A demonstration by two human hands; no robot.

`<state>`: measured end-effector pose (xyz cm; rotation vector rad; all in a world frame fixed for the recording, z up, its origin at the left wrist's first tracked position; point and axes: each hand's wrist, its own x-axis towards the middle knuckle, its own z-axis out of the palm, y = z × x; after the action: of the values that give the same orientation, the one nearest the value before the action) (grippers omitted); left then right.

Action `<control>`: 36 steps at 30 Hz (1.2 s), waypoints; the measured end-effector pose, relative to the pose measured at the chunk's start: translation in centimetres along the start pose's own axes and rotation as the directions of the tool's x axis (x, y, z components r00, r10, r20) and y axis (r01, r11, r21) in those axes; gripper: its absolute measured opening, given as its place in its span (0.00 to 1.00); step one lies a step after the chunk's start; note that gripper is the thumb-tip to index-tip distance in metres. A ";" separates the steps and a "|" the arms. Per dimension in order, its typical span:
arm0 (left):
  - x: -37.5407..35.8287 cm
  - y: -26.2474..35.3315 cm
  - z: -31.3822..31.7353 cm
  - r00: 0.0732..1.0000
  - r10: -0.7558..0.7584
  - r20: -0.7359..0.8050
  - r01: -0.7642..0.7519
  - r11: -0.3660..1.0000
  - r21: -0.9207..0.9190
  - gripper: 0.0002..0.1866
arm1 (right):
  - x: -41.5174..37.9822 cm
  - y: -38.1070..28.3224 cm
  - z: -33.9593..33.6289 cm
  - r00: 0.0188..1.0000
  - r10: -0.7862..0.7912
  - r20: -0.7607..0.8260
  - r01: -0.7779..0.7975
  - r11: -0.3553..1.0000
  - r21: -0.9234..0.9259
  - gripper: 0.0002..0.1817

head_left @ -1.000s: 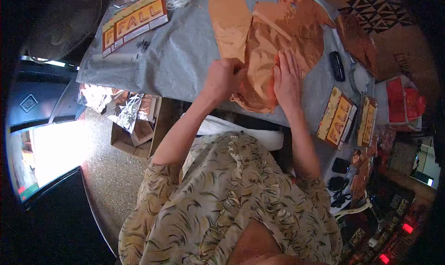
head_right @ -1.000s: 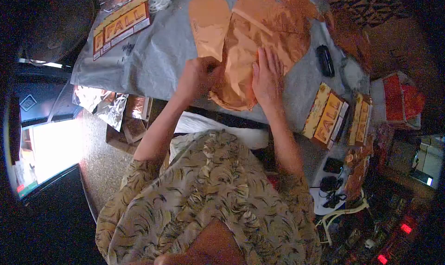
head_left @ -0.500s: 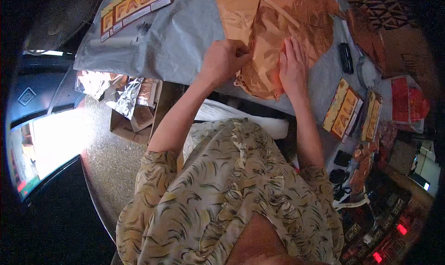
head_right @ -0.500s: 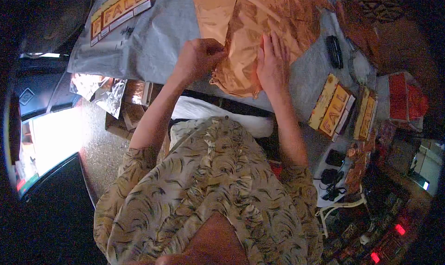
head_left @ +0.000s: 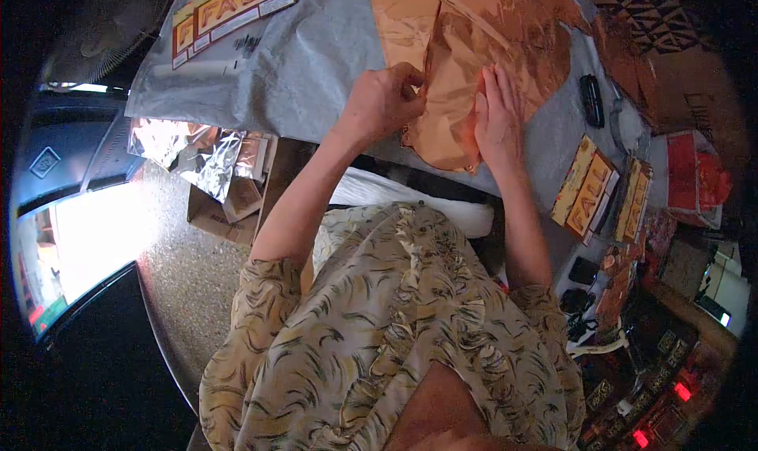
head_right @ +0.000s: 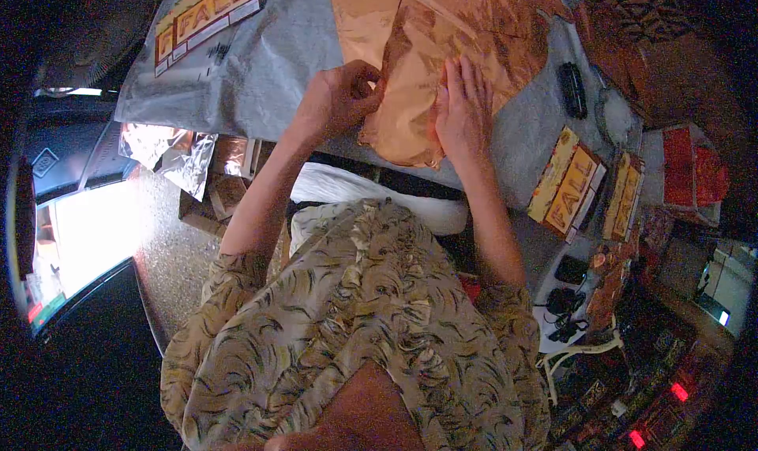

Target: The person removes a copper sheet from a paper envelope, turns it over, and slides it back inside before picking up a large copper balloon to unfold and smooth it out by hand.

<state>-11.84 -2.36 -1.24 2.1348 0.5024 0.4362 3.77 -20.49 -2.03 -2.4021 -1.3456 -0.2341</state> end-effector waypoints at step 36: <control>28.7 -2.1 0.1 0.917 0.075 0.392 -0.084 0.996 0.008 0.21 | 0.3 -0.4 -0.3 1.000 0.018 0.022 -0.018 1.000 0.006 0.27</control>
<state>12.39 13.04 0.49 2.1973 0.1918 0.0380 3.54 -20.19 -1.62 -2.4180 -1.3316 -0.1988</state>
